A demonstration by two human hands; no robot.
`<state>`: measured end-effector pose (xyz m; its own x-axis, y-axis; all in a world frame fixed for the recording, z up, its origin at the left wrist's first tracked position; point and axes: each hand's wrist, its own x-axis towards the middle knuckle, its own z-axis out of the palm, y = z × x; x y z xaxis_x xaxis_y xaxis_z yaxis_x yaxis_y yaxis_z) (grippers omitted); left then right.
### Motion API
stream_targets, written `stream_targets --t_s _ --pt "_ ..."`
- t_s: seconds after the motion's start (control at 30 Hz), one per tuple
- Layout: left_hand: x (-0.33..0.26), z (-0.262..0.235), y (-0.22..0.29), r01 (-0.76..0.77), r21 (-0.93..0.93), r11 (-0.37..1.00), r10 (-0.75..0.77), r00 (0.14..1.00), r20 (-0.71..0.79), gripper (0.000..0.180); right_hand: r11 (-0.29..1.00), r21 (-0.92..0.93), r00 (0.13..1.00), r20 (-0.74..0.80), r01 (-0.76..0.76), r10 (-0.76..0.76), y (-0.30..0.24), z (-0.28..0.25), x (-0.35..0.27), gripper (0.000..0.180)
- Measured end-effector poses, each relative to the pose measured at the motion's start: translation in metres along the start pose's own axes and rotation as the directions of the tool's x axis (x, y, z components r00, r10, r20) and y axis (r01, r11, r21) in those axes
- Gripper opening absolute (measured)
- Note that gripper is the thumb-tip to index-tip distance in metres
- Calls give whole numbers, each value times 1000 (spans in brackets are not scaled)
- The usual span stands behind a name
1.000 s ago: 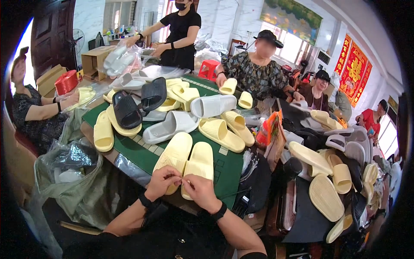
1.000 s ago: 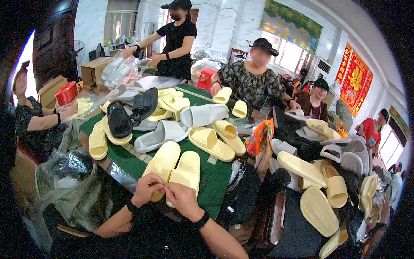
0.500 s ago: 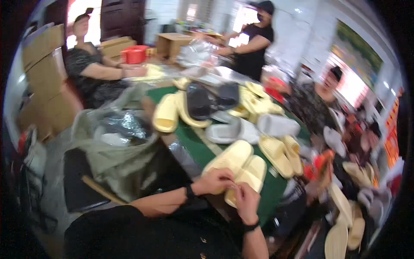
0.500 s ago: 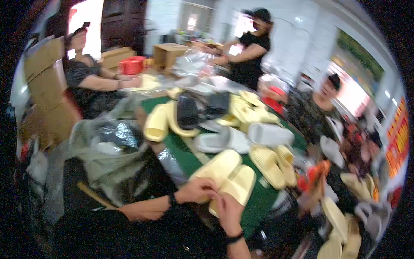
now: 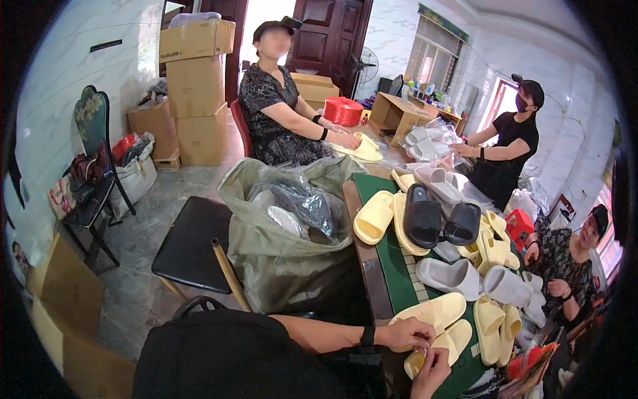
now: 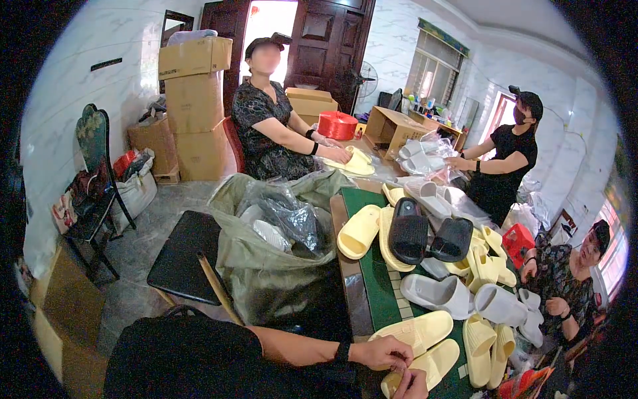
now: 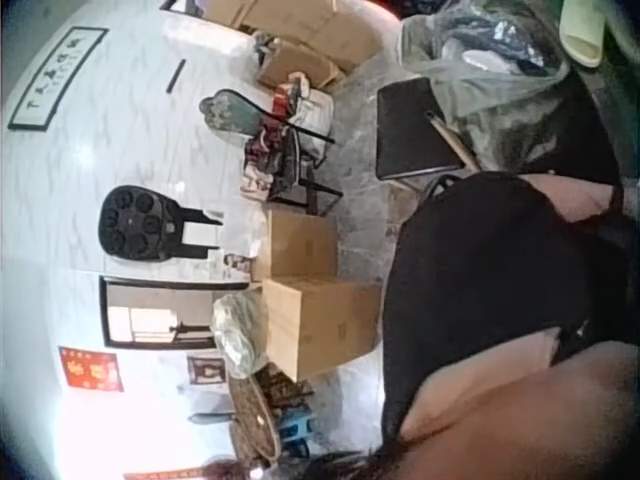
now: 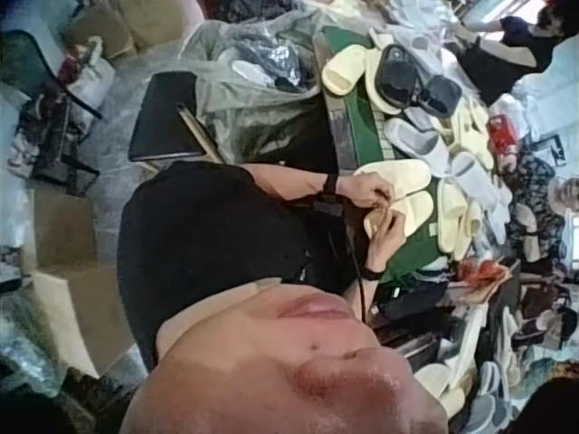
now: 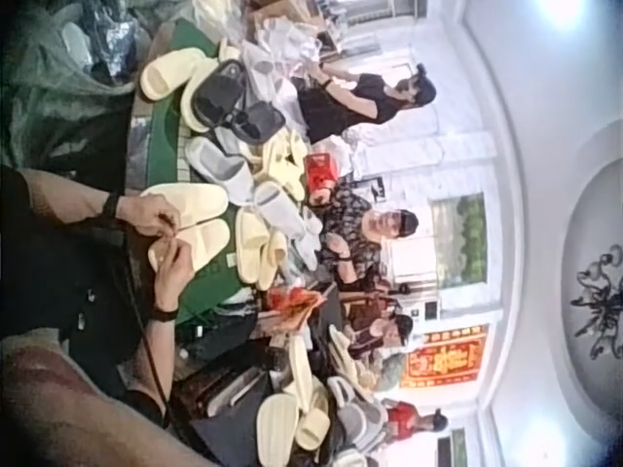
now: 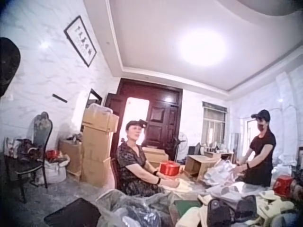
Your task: Assembling and inspecting various styles of slippers and shoes at a manufacturing station.
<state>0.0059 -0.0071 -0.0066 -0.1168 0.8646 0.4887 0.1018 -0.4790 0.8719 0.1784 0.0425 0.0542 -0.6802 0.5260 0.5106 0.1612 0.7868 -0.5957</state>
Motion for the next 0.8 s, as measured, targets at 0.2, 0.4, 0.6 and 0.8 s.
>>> stream_targets --t_s 0.2,0.4,0.6,0.8 --pt "1 1 5 41 -124 991 -50 996 -68 2 984 -58 984 -58 167 -170 3 3 7 18" --pt "1 3 1 69 -353 933 -117 986 -117 2 984 -91 983 -92 150 -159 13 2 3 12" --pt "2 9 -4 48 -335 941 -73 995 -63 5 999 -21 990 -134 35 -38 7 3 -5 7" --pt "0 2 -20 -72 -38 997 67 989 -132 14 965 -175 967 -130 195 -219 17 5 5 8"
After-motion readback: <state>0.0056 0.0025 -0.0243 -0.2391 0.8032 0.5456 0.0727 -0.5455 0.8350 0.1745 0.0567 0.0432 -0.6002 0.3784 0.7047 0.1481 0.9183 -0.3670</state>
